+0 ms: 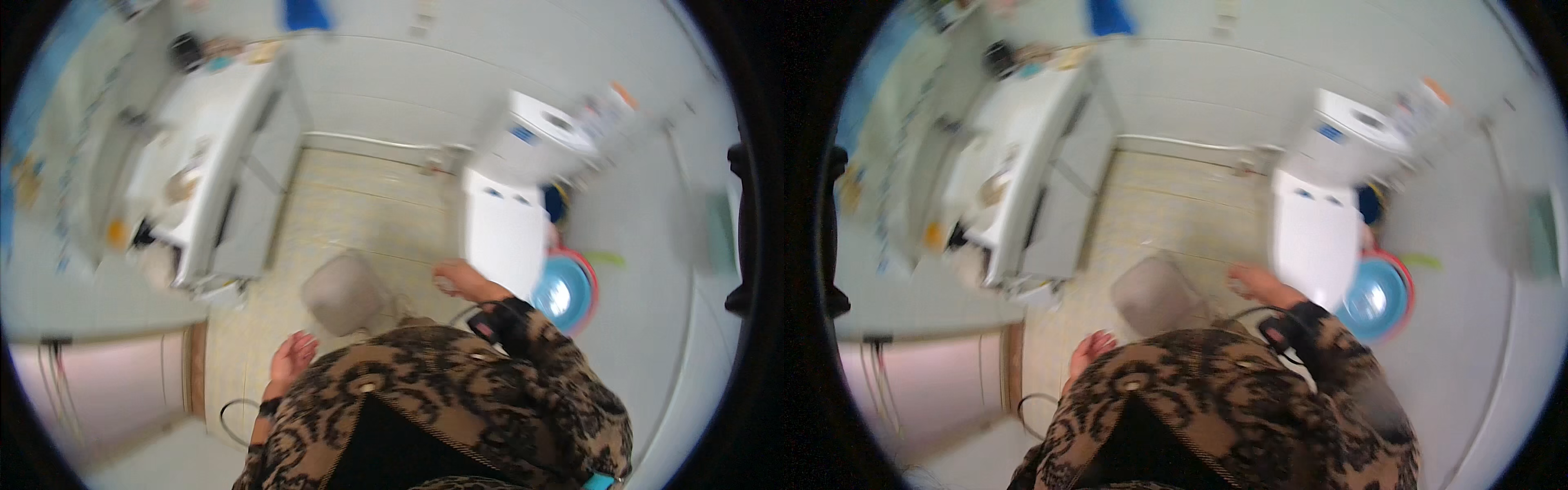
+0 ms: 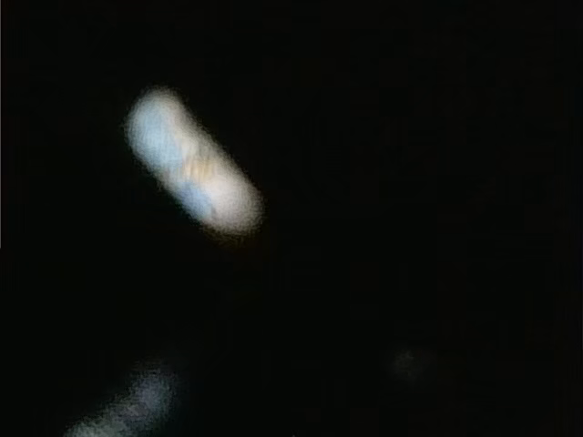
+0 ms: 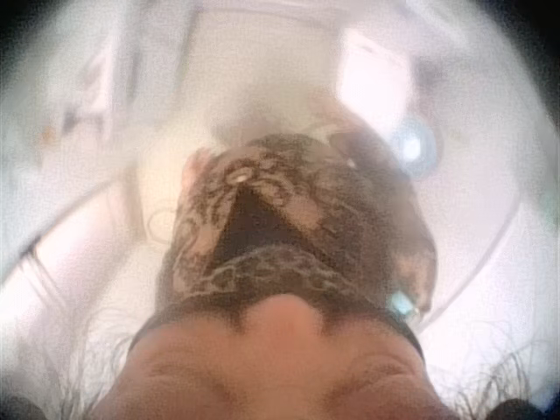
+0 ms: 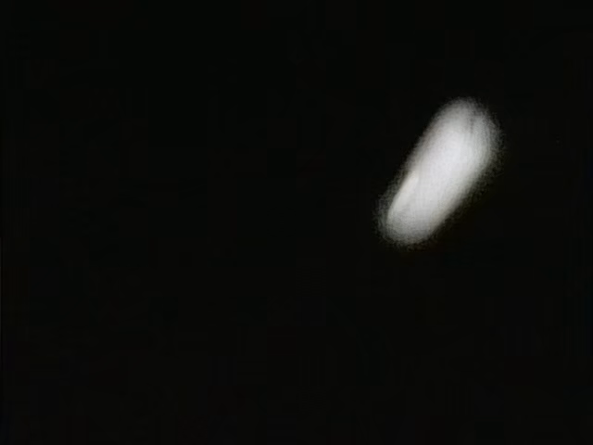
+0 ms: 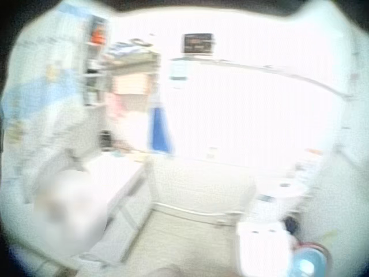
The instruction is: The person wipes a wall-mounted bin, then cleans exposed plumbing pipes, a shower head, and a water heater control unit using a white cloth. The person moves between fixtures and wipes each surface in sequence.
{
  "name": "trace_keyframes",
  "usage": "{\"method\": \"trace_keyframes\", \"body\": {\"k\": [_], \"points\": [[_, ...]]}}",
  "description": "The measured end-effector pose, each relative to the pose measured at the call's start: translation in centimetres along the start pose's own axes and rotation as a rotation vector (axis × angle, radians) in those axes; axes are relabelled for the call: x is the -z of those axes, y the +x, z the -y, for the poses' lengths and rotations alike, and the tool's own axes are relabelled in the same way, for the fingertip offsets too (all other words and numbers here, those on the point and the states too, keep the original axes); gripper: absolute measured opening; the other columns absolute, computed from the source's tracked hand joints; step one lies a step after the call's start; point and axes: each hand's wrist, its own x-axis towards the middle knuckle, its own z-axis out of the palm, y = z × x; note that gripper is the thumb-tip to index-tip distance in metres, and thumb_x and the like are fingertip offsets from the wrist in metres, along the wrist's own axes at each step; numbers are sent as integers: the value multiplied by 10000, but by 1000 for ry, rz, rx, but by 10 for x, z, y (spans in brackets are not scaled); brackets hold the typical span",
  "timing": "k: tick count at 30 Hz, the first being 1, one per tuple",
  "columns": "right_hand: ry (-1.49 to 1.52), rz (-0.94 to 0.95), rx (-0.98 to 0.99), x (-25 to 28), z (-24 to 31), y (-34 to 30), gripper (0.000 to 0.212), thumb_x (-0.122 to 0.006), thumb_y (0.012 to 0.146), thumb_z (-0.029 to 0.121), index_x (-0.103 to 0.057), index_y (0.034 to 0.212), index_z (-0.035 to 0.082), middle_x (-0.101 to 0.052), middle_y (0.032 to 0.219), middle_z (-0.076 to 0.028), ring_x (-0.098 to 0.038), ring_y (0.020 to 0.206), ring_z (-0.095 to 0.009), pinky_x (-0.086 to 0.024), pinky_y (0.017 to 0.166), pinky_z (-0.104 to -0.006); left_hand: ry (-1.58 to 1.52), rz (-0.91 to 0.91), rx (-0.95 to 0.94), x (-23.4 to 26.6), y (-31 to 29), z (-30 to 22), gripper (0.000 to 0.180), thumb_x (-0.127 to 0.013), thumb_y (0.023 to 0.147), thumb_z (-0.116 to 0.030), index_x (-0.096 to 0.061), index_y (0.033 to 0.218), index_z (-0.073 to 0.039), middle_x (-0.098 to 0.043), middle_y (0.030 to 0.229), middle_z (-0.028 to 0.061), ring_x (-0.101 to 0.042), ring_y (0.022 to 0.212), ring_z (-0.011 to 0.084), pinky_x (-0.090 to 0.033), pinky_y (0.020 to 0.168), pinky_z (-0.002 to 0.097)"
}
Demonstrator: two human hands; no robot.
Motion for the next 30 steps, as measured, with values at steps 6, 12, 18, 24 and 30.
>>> {"method": "trace_keyframes", "body": {"k": [6, 12, 18, 24, 30], "points": [[934, -281, -568, -3, -11, -84, 259, -584, 965, 255, -620, 819, 45, -548, 642, -39, -475, 507, -138, -365, 431, -286, 136, 182, 16, 5, 45, 4, 391, -487, 1038, -361, -593, 1226, -34, -689, 1153, 141, -632, 1129, 339, -468, 1020, 468], [994, -791, -595, 18, -41, -161, 284, -593, 948, 316, -633, 823, 64, -595, 673, -46, -520, 528, -141, -384, 427, -276, 116, 279, 83, -32, 103, -24, 306, -534, 1023, -321, -637, 1112, -47, -717, 1047, 122, -669, 1048, 329, -528, 910, 442], [647, -1412, -441, 115, -80, -222, 277, -578, 976, 323, -618, 863, 73, -605, 748, -15, -559, 636, -114, -424, 534, -270, 210, 305, 138, -109, 134, -18, 264, -546, 1019, -290, -639, 1071, -48, -706, 982, 106, -680, 1014, 312, -539, 901, 434], [155, -1792, -88, 258, -87, -282, 214, -527, 1023, 221, -626, 1013, 31, -597, 849, -14, -512, 744, -81, -436, 672, -245, 170, 378, 203, -207, 149, 33, 258, -544, 1022, -259, -627, 1071, -20, -688, 1031, 107, -661, 1027, 302, -490, 1020, 495], [-292, -1915, 68, 379, -157, -261, 278, -557, 1004, 252, -633, 1147, 26, -638, 1143, -98, -601, 996, -196, -473, 904, -318, 232, 340, 186, -286, 121, 62, 284, -540, 1026, -269, -619, 1104, -7, -684, 1032, 106, -650, 1041, 299, -479, 1040, 479]]}}
